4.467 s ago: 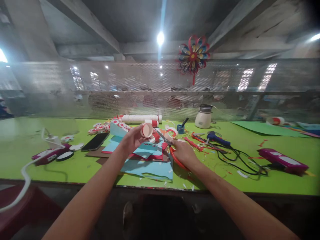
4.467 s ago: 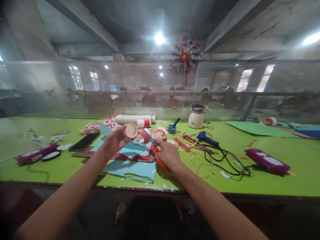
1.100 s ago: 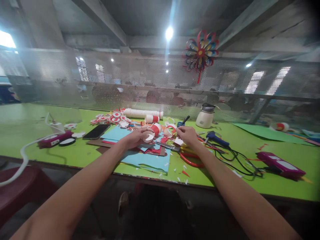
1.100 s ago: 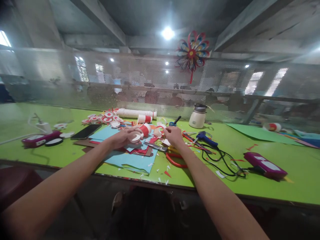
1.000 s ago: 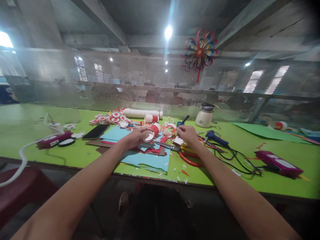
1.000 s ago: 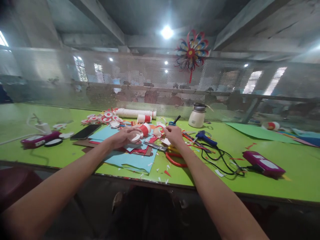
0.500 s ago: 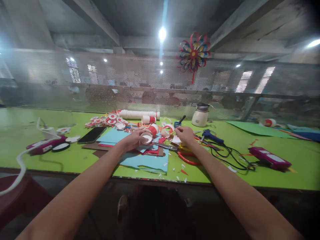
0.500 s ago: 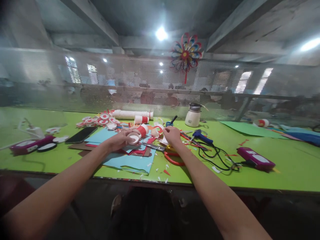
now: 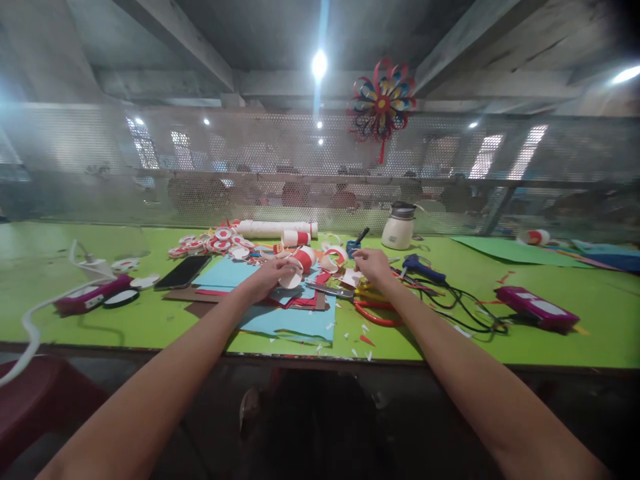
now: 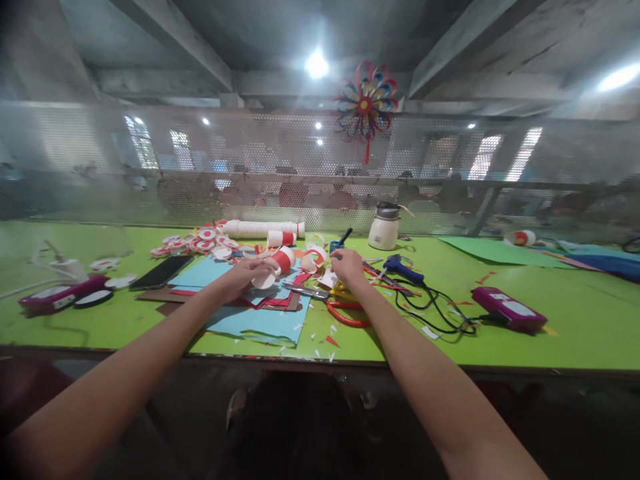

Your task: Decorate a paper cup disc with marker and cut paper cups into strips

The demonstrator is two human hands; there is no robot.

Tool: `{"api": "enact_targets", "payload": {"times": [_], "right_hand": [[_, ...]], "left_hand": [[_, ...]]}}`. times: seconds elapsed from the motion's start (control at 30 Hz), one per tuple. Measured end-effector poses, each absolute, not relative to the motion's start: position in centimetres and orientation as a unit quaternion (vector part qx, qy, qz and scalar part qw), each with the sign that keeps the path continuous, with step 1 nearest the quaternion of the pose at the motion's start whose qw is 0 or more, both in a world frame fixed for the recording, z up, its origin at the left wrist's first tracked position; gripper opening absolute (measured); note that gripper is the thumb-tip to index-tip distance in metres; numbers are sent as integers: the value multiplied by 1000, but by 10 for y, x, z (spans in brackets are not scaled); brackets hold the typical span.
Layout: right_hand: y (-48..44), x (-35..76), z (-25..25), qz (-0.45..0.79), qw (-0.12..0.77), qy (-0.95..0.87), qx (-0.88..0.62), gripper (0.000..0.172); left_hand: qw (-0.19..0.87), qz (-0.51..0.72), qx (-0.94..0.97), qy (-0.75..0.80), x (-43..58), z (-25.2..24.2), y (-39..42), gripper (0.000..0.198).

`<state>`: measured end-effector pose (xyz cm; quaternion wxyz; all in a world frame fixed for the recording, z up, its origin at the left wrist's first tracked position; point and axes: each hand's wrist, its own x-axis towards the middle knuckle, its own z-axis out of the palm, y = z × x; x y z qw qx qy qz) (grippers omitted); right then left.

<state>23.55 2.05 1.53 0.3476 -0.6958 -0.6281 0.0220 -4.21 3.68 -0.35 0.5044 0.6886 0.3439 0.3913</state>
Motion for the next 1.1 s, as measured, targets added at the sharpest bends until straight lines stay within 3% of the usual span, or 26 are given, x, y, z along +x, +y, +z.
{"api": "enact_targets", "payload": {"times": [0.2, 0.5, 0.6, 0.8, 0.93, 1.1], "right_hand": [[20, 234, 18, 38, 319, -645, -694, 22], [12, 239, 16, 48, 203, -765, -610, 21], [13, 242, 12, 39, 173, -781, -599, 12], [18, 245, 10, 37, 144, -790, -595, 20], [16, 247, 15, 40, 153, -796, -584, 15], [14, 246, 16, 68, 144, -810, -565, 29]], "left_hand": [[308, 392, 778, 382, -40, -2, 36, 18], [206, 431, 760, 440, -48, 5, 45, 20], [187, 450, 742, 461, -52, 2, 51, 25], [185, 472, 721, 471, -55, -3, 61, 27], [194, 483, 712, 471, -55, -2, 63, 26], [201, 493, 704, 470, -56, -3, 63, 22]]}}
